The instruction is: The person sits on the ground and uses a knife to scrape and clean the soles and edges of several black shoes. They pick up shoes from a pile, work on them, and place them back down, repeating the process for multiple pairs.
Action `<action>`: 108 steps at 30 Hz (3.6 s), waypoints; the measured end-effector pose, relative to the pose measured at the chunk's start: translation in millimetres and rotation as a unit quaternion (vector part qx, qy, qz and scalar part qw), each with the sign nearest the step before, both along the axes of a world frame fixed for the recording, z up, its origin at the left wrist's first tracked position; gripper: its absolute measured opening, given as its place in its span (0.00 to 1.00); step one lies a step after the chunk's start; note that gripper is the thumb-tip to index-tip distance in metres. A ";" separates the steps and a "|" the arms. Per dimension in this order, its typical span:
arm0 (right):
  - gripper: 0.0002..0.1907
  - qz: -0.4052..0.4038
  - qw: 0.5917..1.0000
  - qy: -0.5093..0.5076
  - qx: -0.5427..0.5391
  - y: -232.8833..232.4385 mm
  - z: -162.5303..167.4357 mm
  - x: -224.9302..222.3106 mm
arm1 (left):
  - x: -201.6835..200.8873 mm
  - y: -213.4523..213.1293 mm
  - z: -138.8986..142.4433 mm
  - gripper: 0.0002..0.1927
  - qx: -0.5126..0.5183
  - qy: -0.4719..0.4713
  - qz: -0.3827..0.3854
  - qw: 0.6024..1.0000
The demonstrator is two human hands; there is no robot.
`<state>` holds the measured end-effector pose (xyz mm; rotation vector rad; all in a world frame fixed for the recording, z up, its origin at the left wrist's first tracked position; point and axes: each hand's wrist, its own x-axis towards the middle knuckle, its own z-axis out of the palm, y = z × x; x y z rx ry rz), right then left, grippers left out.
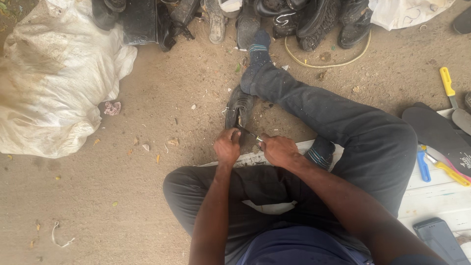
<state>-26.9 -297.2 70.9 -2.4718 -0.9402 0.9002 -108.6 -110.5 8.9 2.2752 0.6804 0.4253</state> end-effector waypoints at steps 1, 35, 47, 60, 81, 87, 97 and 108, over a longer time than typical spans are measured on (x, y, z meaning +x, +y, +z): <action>0.18 -0.009 1.000 0.006 0.001 5.9 -0.2 0.7 | -0.5 -0.3 -0.4 0.06 -0.006 0.005 0.001 1.000; 0.19 -0.231 0.959 0.138 0.092 -33.3 -21.5 -94.2 | 0.5 -51.9 -34.0 0.08 -0.596 -0.212 0.053 0.773; 0.17 -0.349 0.908 0.144 0.180 -22.0 -40.0 -106.7 | 20.6 -54.2 -22.3 0.09 -0.706 -0.145 0.106 0.685; 0.14 -0.459 0.733 0.439 0.246 -5.7 -18.0 -124.4 | 32.9 -48.3 -21.1 0.07 -0.706 -0.125 0.130 0.685; 0.19 -0.415 0.798 0.417 0.132 -30.6 -36.7 -77.6 | 60.9 -14.8 62.9 0.09 0.422 0.181 -0.574 0.678; 0.19 -0.150 0.972 0.066 0.169 -45.2 -51.4 -46.0 | 21.1 -15.2 25.3 0.09 0.384 0.025 -0.462 0.799; 0.21 -0.038 0.995 0.056 -0.073 -1.6 -32.3 69.4 | 79.0 6.4 -20.8 0.07 0.175 -0.043 -0.236 0.955; 0.20 -0.136 0.987 0.065 -0.050 13.3 -36.4 45.8 | 87.5 5.8 -34.9 0.11 0.050 -0.020 -0.098 0.994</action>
